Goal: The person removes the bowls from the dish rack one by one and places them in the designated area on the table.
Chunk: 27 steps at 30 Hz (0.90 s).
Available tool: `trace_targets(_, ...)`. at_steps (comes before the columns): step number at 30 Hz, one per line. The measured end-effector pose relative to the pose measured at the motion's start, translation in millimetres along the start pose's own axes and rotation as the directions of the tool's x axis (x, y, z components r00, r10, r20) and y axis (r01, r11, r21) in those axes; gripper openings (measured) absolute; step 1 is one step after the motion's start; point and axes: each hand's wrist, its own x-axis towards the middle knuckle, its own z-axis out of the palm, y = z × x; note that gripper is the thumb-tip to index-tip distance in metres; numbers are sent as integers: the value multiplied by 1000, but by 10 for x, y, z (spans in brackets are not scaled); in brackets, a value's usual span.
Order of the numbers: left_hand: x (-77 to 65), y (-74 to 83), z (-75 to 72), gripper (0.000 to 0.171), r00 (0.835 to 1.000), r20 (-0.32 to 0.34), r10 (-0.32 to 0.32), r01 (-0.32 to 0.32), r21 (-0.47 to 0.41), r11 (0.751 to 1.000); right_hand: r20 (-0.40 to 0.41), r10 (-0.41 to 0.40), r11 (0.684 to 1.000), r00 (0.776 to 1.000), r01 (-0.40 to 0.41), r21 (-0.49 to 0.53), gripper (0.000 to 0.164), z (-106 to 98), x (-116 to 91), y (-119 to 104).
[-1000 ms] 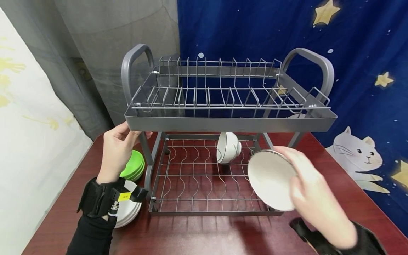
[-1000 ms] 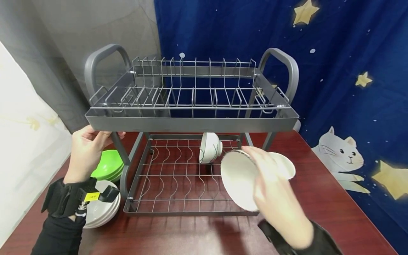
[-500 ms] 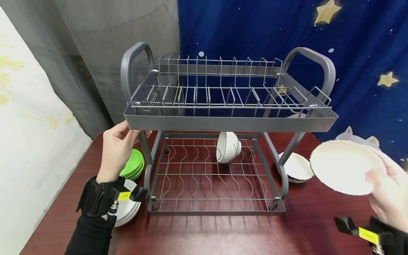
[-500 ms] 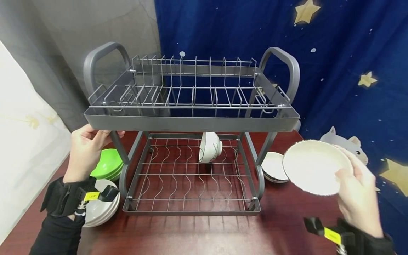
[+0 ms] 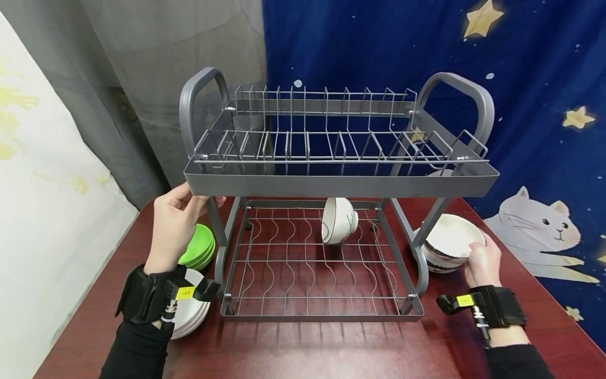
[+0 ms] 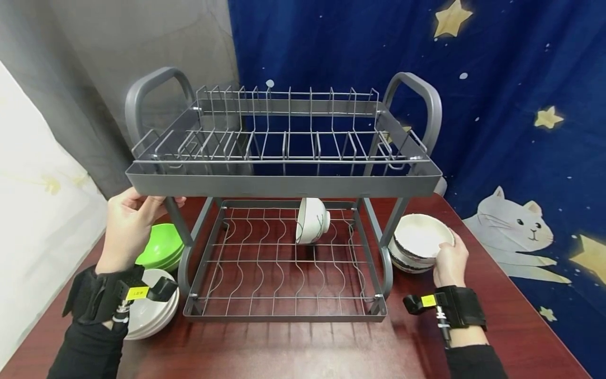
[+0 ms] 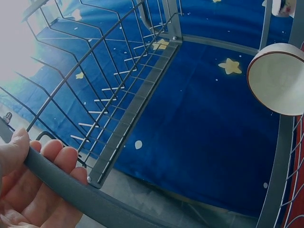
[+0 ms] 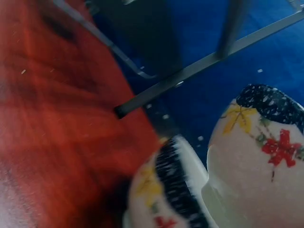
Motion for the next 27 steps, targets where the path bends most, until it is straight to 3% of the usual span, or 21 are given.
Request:
trace_targets(2, -3, -4, -2, 19, 1000, -1, 4, -4, -14, 1000, -26, -19, 999, 999, 18, -45, 56, -21, 95, 122)
trace_targets(4, -3, -7, -2, 19, 1000, 1, 9, -9, -26, 1000, -64, -13, 993, 998, 6, -114, 53, 35, 54, 103)
trace_targets(10, -5, -8, 1, 19, 999, 9, 31, -30, -37, 999, -97, 0, 973, 995, -22, -228, 53, 373, -368, -254)
trace_targets(14, -10, -6, 7, 22, 999, 15, 36, -36, -1, 999, -105, -19, 957, 994, -13, -290, 52, 464, -488, -351)
trace_targets(22, -30, 6, 11, 22, 999, 6, 34, -34, 26, 999, -114, -88, 899, 990, 30, -436, 51, 472, -455, -314)
trace_targets(24, -31, 7, 17, 22, 1000, 6, 29, -29, 23, 999, -117, -78, 892, 990, 18, -451, 51, 458, -438, -307)
trace_targets(27, -33, 8, 26, 23, 1000, 3, 24, -24, 20, 1000, -123, -30, 908, 992, -24, -418, 50, 434, -421, -289)
